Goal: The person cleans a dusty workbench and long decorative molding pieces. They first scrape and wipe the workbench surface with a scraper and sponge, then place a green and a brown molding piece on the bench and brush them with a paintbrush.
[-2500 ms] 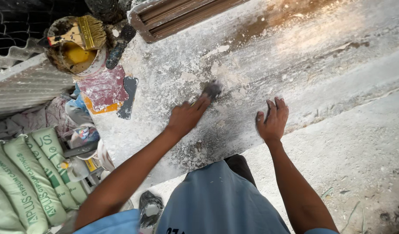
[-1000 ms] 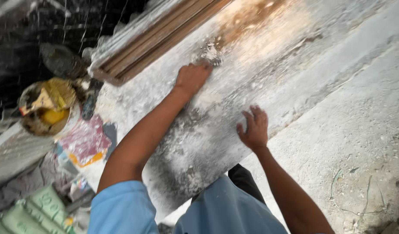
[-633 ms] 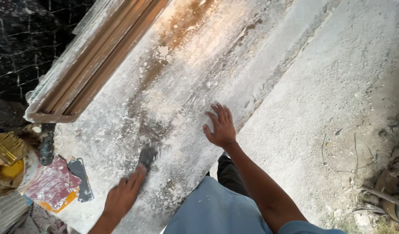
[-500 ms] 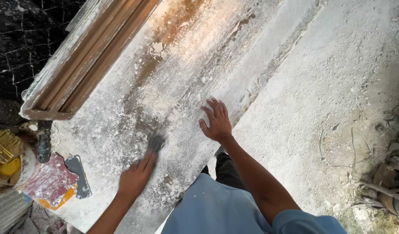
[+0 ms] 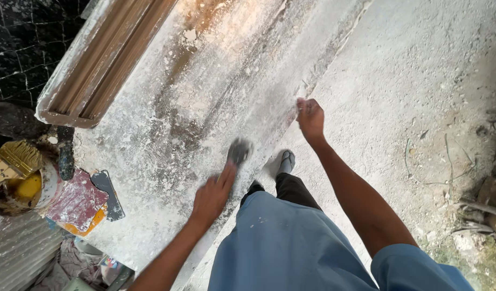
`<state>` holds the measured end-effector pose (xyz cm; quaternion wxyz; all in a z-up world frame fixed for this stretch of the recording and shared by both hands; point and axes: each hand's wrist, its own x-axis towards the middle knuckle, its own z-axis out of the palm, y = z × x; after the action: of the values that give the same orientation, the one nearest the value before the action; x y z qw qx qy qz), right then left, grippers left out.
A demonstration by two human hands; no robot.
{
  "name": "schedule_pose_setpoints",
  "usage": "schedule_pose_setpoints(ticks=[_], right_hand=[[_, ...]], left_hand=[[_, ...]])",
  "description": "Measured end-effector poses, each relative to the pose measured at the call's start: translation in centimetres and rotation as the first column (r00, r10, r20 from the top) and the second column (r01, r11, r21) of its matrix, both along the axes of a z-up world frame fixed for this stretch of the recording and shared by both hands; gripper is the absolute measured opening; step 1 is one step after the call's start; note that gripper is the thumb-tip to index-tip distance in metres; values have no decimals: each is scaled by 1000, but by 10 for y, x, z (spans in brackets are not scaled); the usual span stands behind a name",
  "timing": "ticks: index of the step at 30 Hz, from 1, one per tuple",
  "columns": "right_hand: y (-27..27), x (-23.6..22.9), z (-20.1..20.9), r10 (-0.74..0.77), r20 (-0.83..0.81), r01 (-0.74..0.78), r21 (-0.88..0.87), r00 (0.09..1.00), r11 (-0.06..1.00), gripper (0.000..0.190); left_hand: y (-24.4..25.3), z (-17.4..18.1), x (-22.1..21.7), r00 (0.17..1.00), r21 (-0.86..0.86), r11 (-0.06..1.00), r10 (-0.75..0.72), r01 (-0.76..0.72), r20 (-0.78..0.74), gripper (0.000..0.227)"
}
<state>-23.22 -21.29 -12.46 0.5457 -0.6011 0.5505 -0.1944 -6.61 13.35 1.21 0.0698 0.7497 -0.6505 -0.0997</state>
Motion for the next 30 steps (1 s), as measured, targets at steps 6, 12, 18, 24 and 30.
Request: schedule_pose_setpoints(ticks=[6, 12, 18, 24, 30], right_hand=[[11, -44, -26, 15, 191, -66, 267, 982, 961, 65], [-1, -30, -21, -180, 377, -92, 600, 908, 795, 84], [-57, -47, 2, -229, 382, -48, 594, 895, 803, 83], [-134, -85, 4, -182, 427, -127, 600, 886, 790, 81], [-233, -121, -11, -63, 475, -272, 602, 878, 751, 83]], left_hand=[[84, -15, -34, 992, 242, 963, -125, 118, 12, 75], [-32, -51, -50, 998, 50, 997, -58, 56, 35, 63], [-197, -49, -57, 997, 80, 997, -7, 1, 75, 48], [-359, -69, -70, 993, 51, 999, 12, -18, 114, 44], [-544, -96, -81, 985, 128, 988, 70, -90, 156, 38]])
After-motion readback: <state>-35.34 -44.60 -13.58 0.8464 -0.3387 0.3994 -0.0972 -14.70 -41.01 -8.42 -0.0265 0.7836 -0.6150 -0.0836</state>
